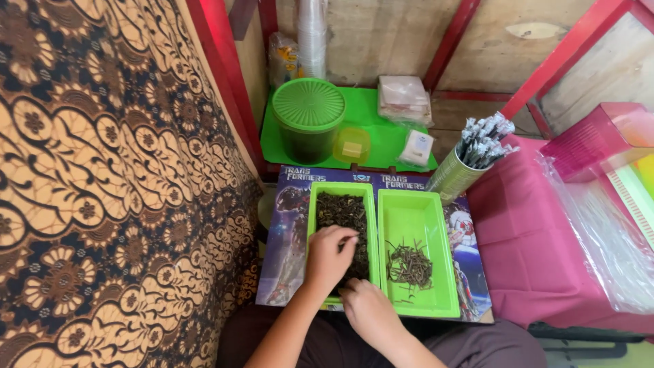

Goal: Sorting through dried tea leaves to remove stems and debris by hand.

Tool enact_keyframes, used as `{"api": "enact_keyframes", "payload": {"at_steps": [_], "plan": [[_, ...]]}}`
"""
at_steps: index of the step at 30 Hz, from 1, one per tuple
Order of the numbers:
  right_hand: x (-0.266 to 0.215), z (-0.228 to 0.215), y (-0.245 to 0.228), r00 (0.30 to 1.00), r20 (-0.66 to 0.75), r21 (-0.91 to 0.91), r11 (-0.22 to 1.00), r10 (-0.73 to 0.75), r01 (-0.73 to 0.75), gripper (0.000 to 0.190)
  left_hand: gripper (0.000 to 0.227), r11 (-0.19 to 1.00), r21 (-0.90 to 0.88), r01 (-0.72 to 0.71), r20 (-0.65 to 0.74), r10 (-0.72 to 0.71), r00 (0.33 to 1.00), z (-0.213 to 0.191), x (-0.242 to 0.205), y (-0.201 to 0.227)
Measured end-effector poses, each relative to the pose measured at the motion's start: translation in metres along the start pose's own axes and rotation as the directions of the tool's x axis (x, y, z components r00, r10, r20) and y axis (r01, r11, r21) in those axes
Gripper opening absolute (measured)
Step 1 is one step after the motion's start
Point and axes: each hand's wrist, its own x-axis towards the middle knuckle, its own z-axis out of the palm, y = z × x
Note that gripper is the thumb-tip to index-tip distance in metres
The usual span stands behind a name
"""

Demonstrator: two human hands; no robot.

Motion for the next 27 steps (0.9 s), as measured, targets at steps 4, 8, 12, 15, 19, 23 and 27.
{"api": "enact_keyframes", "payload": {"at_steps": [4,8,12,15,19,23,27], "plan": [[-0.014,0.014,0.004,0.985,-0.167,0.061,0.997,-0.034,0.044,0.012,0.013,0.999,-0.043,-0.032,0.160,0.039,0.986,0.050,0.013,0.025],[-0.022,0.022,0.016,0.993,-0.120,0.239,0.971,0.006,0.023,0.015,0.017,0.993,0.109,-0.048,0.453,-0.006,0.891,0.091,0.020,0.039],[-0.028,0.011,0.020,0.995,-0.076,0.330,0.943,0.069,-0.040,0.014,0.014,0.991,0.126,-0.035,0.535,-0.038,0.844,0.120,0.009,0.023],[-0.028,-0.002,0.016,0.988,-0.092,0.438,0.896,0.121,-0.069,0.017,0.020,0.992,0.125,0.030,0.602,-0.100,0.792,0.098,0.021,0.055],[-0.030,-0.006,0.037,0.956,-0.179,0.520,0.848,0.230,-0.107,0.015,0.021,0.992,0.066,0.105,0.553,-0.124,0.824,0.096,0.030,0.055],[-0.040,-0.024,0.043,0.945,-0.135,0.538,0.823,0.297,-0.182,0.015,0.021,0.988,0.133,0.082,0.579,-0.144,0.803,0.103,0.029,0.056],[-0.048,-0.024,0.046,0.949,-0.162,0.562,0.816,0.270,-0.136,0.017,0.020,0.976,0.205,0.078,0.601,-0.189,0.777,0.112,0.026,0.056]]}}
